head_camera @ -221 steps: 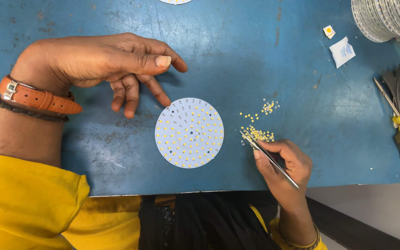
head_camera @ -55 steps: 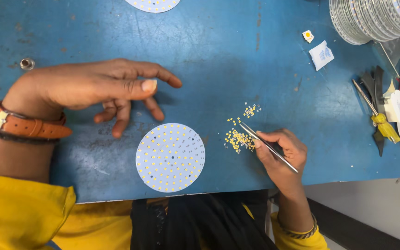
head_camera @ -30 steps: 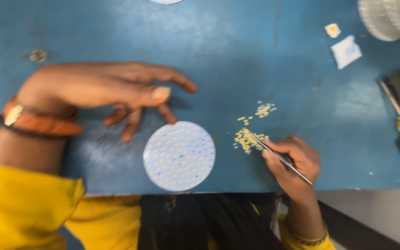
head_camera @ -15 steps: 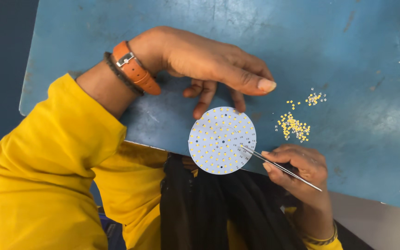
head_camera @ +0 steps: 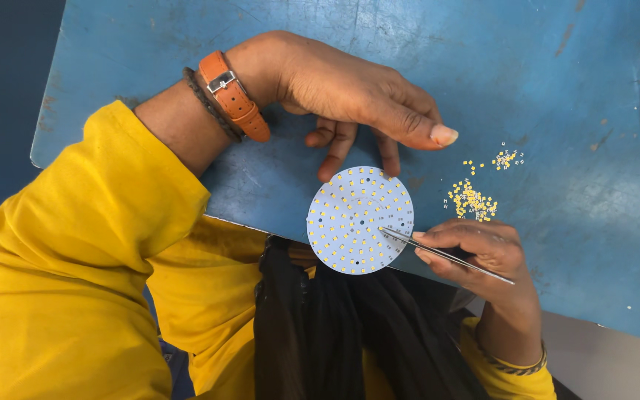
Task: The person uses tweezers to pick up small yellow LED components from a blue workbench and places them into designated holes on a circular LED board. The person repeats this action continuously, filling the board with LEDs.
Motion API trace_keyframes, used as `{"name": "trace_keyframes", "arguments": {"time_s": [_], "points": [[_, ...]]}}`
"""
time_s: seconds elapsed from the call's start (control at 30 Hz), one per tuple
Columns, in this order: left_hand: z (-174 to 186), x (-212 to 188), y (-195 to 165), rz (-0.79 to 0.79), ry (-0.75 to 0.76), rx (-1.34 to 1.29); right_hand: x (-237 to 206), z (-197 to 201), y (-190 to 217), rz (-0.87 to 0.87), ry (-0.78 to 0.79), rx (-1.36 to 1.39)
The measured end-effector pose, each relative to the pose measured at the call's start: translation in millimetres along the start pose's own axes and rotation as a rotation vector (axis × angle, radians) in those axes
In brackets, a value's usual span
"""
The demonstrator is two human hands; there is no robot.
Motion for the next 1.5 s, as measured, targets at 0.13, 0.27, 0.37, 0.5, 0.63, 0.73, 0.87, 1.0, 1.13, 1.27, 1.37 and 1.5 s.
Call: {"name": "trace_keyframes", "arguments": {"time_s": [0.13,0.27,0.37,0.5,0.63,0.73,0.87,1.0,1.13,1.27,1.37,1.5], "points": [[2.1,-1.1,1.4,0.029,-0.009,0.016,-2.0,-0.2,-2.7,-0.058,0.0,0.02],[1.5,-3.4,-0.9,-0.002,0.038,-0.013,-8.5,5.7,-4.3,-0.018,-0.043,0.062],[3.1,-5.6,-0.2,0.012,0.043,0.021,-21.7,32.2,-2.2,0.039,-0.363,-0.116],[4.5,-8.4,3.3,0.074,0.064,0.015,-41.5,54.1,-12.8,-0.074,-0.815,-0.262],[5.2,-10.0,4.2,0.094,0.087,-0.013,-37.3,45.4,-12.2,-0.045,-0.777,-0.395],[6.2,-10.1,3.7,0.088,0.087,-0.017,-29.4,41.8,-6.5,-0.007,-0.694,-0.413],[7.5,-9.5,3.7,0.085,0.072,0.003,-19.1,41.4,0.5,0.026,-0.632,-0.444],[7.6,-8.8,3.3,0.07,0.07,0.013,-16.3,42.1,0.3,0.003,-0.624,-0.425],[7.0,-8.5,3.6,0.061,0.076,0.012,-18.2,43.6,-2.3,-0.014,-0.644,-0.401],[7.7,-8.8,5.6,0.074,0.065,0.033,-16.5,42.6,-3.1,0.025,-0.601,-0.411],[7.9,-9.2,6.2,0.067,0.064,0.038,-19.1,42.7,-4.2,0.004,-0.596,-0.421],[8.1,-9.4,6.1,0.044,0.066,0.034,-32.0,37.9,-1.2,0.041,-0.543,-0.225]]}}
Point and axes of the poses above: each hand's wrist, its own x-axis towards the middle knuckle, its own z-axis out of the back of the hand, y = z × x, the point moved 6 cm from there along x, towards the middle knuckle, and after that the axes turned 10 degrees about x, right-handed, at the moved point
